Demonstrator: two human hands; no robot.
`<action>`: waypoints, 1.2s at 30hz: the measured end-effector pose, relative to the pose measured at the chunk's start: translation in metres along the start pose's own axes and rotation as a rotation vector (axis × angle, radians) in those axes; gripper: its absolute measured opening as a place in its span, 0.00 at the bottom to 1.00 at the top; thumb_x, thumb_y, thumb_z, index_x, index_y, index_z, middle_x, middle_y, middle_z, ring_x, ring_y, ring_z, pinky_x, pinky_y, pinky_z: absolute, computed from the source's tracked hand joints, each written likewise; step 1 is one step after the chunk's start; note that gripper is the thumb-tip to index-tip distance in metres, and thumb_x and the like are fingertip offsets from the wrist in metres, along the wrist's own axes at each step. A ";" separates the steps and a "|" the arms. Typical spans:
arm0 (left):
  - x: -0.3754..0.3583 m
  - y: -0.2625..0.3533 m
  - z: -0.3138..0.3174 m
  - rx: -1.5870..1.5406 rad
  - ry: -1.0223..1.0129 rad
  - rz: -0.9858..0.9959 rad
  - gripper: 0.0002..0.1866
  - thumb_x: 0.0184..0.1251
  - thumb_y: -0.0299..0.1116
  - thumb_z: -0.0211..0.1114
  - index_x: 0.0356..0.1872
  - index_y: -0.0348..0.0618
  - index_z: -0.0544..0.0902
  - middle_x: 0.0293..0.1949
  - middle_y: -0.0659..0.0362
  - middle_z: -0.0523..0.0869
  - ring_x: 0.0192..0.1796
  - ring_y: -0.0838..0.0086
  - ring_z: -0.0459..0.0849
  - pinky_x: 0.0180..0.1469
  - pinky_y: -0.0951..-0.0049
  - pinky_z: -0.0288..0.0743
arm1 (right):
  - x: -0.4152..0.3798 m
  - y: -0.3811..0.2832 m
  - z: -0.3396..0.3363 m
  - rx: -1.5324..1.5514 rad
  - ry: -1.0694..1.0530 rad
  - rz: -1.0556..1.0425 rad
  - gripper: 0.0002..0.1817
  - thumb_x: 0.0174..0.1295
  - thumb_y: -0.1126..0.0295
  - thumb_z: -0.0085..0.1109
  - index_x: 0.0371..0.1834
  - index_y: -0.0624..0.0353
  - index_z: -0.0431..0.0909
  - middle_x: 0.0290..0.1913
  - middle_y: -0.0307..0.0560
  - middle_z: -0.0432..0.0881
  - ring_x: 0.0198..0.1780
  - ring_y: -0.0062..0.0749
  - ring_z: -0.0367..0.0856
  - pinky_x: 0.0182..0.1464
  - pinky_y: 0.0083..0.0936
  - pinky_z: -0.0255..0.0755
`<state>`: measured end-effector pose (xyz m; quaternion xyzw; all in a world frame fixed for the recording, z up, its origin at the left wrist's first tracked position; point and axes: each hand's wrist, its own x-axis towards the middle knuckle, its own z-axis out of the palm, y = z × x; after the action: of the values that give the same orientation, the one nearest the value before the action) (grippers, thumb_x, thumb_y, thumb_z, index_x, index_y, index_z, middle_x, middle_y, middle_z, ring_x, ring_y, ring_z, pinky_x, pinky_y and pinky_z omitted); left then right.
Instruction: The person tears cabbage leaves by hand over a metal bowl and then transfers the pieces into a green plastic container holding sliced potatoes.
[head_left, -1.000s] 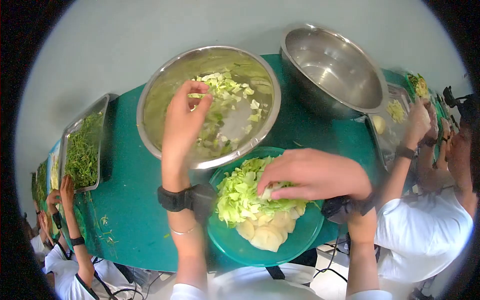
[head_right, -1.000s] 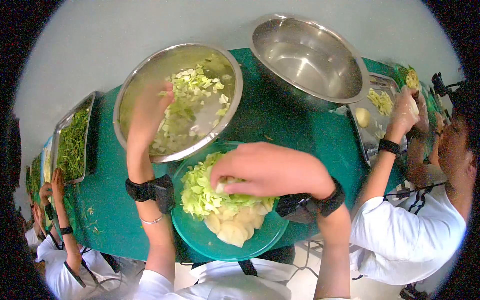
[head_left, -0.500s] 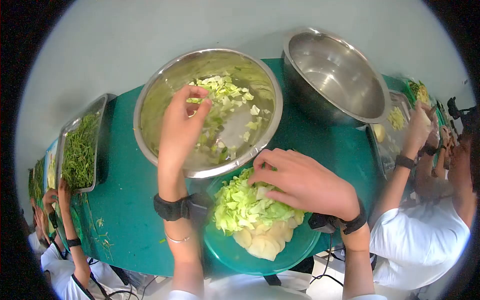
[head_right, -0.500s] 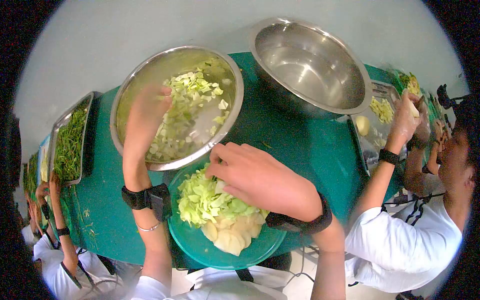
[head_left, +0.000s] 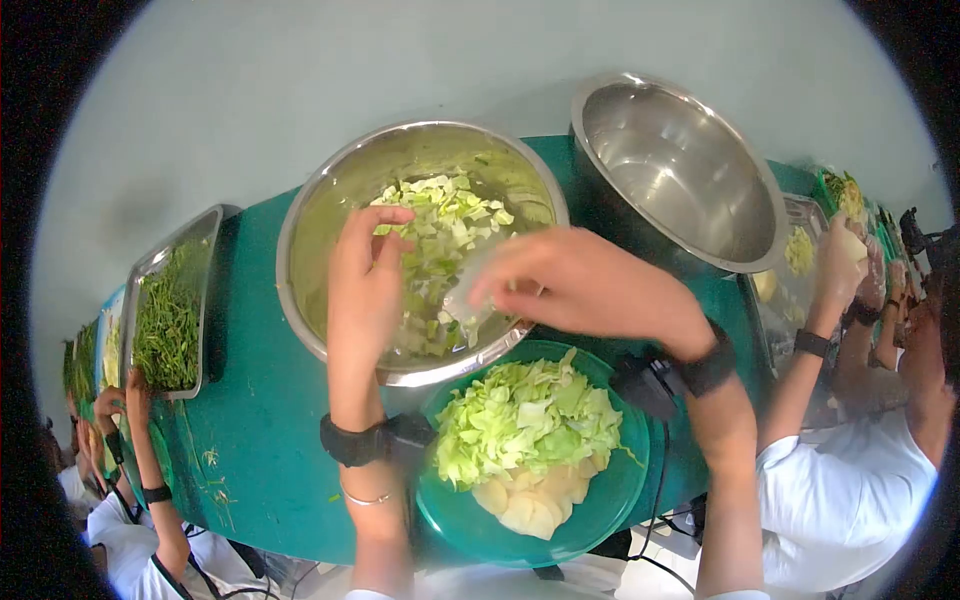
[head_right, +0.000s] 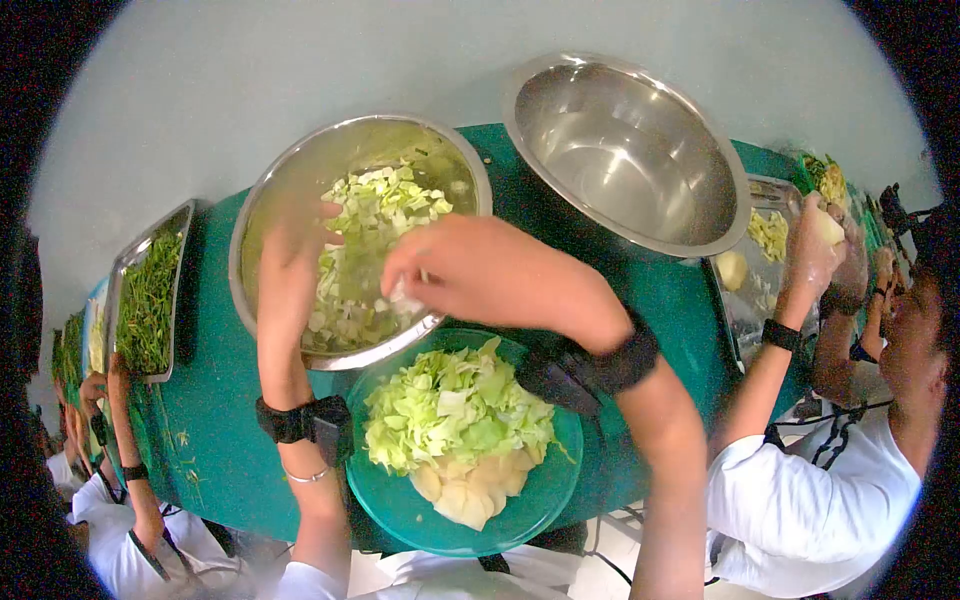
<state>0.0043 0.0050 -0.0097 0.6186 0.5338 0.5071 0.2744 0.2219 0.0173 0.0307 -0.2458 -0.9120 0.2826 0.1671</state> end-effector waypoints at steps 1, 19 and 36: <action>0.000 0.001 0.001 -0.033 -0.011 -0.021 0.11 0.63 0.21 0.50 0.45 0.37 0.77 0.44 0.56 0.80 0.38 0.71 0.82 0.42 0.75 0.72 | 0.011 0.018 0.005 -0.043 0.017 -0.058 0.10 0.62 0.70 0.53 0.43 0.58 0.79 0.38 0.48 0.81 0.44 0.43 0.80 0.47 0.35 0.73; -0.002 0.006 0.002 -0.032 -0.002 -0.068 0.11 0.63 0.23 0.56 0.46 0.39 0.78 0.43 0.60 0.81 0.35 0.77 0.81 0.41 0.76 0.73 | 0.068 0.081 0.045 -0.267 -0.187 0.144 0.17 0.51 0.64 0.63 0.45 0.55 0.78 0.41 0.50 0.81 0.46 0.47 0.80 0.49 0.41 0.72; -0.001 0.004 0.000 -0.024 -0.042 -0.035 0.10 0.64 0.27 0.57 0.44 0.36 0.78 0.41 0.58 0.80 0.33 0.79 0.78 0.38 0.78 0.72 | 0.064 0.088 0.049 -0.311 -0.056 0.131 0.27 0.49 0.60 0.64 0.55 0.52 0.76 0.51 0.51 0.79 0.54 0.46 0.76 0.55 0.38 0.71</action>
<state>0.0061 0.0028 -0.0061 0.6162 0.5327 0.4956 0.3016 0.1784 0.0939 -0.0498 -0.3195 -0.9312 0.1548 0.0828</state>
